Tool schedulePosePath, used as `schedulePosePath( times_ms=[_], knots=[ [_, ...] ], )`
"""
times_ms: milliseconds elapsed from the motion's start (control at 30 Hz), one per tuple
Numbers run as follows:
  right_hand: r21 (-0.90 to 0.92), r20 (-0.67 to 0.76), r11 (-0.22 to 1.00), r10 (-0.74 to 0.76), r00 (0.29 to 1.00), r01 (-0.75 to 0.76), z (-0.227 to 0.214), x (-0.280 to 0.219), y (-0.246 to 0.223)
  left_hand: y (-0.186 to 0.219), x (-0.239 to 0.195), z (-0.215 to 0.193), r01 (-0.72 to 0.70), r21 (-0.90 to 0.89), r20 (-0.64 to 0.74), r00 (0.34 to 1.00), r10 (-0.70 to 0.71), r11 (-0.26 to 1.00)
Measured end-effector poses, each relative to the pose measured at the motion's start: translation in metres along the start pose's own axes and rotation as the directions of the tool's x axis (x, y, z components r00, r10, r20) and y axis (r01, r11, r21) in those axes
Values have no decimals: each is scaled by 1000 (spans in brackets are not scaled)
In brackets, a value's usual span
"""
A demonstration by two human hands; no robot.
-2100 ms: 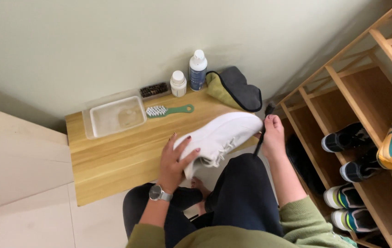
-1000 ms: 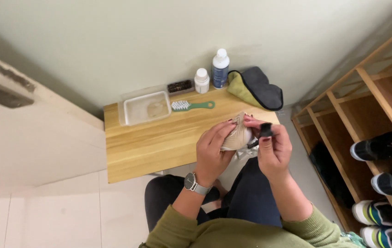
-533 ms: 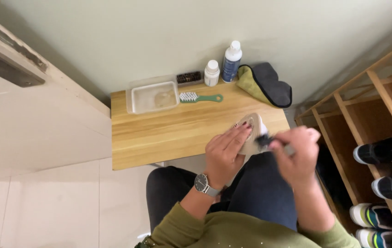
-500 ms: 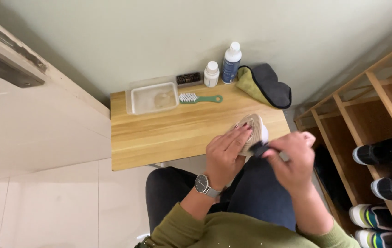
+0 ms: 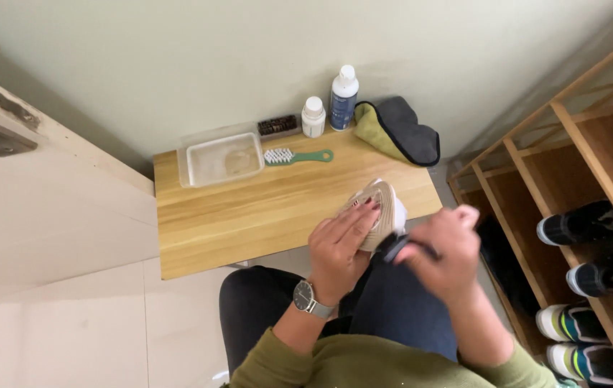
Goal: The person sits on the floor and scrubs a white sneaker with a small brush. They hold the shoe in one hand and use the brush to clean the upper, laces, and sole areas.
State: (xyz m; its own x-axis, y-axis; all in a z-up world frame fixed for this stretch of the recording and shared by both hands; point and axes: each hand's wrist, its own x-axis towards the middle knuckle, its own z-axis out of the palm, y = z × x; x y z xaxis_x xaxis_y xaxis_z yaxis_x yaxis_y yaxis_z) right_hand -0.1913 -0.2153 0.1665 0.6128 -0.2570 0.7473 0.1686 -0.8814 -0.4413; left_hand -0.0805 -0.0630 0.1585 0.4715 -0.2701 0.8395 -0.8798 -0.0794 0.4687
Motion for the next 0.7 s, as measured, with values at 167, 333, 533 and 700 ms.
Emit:
schedulePosePath(
  times_ms=[167,333,533,700],
  knots=[
    [17,-66,1000,4,998,-3,10,-11,33,-2,-2,-2,18,-10,4,1000,-18,1000],
    [76,-46,997,8,999,-5,17,-12,34,-5,-1,-2,24,-12,0,1000,-24,1000],
    [107,-11,992,-58,998,59,18,-8,4,-4,-2,-4,48,-25,28,998,-48,999],
    [155,-51,988,-15,999,23,24,-9,19,-3,1,-5,48,-47,3,999,-48,998]
  ],
)
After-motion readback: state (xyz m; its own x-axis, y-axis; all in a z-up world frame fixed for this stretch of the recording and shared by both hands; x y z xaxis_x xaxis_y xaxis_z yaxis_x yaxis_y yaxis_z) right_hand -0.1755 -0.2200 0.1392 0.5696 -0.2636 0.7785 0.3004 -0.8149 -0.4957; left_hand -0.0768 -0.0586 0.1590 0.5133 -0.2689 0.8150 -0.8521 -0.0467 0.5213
